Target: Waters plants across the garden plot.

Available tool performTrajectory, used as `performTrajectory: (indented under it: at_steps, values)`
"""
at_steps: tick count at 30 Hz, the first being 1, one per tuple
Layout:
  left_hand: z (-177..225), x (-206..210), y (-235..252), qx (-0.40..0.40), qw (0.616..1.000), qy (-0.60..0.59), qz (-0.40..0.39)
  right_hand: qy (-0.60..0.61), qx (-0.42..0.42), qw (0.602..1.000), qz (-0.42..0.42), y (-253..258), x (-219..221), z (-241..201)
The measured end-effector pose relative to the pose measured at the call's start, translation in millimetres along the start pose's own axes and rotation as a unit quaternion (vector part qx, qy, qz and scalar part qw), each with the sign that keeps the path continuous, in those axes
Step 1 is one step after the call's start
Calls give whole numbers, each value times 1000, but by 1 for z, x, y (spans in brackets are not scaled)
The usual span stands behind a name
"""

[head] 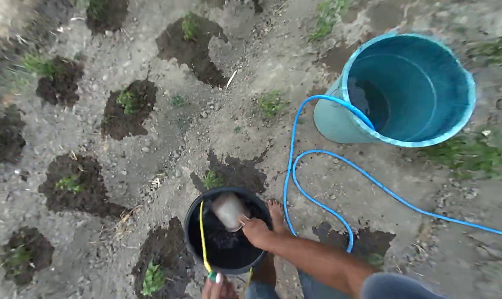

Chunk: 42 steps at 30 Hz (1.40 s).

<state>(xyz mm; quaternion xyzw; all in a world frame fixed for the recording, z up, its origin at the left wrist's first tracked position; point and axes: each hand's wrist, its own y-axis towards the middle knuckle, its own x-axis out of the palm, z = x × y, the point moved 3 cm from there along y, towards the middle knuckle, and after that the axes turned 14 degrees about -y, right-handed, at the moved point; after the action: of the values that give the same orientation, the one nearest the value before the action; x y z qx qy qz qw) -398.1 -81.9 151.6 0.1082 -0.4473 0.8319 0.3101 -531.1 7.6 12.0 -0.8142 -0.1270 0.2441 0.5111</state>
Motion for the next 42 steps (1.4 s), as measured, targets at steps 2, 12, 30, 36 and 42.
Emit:
performTrajectory:
  at_steps: [2,12,30,36,42]
  values:
    - [2,44,31,-12,1000,-3,-4,105,25,994,1,10,-10,29]
    - [-24,184,157,-95,989,103,-54,734,-86,673,-20,20,-50,177]
    - [15,266,359,-87,941,324,46,881,-153,391,217,-14,-82,286]
    - [84,289,391,-43,929,359,80,946,-55,180,264,61,-100,313]
    - [154,298,448,-73,931,355,45,958,25,109,264,110,-109,330]
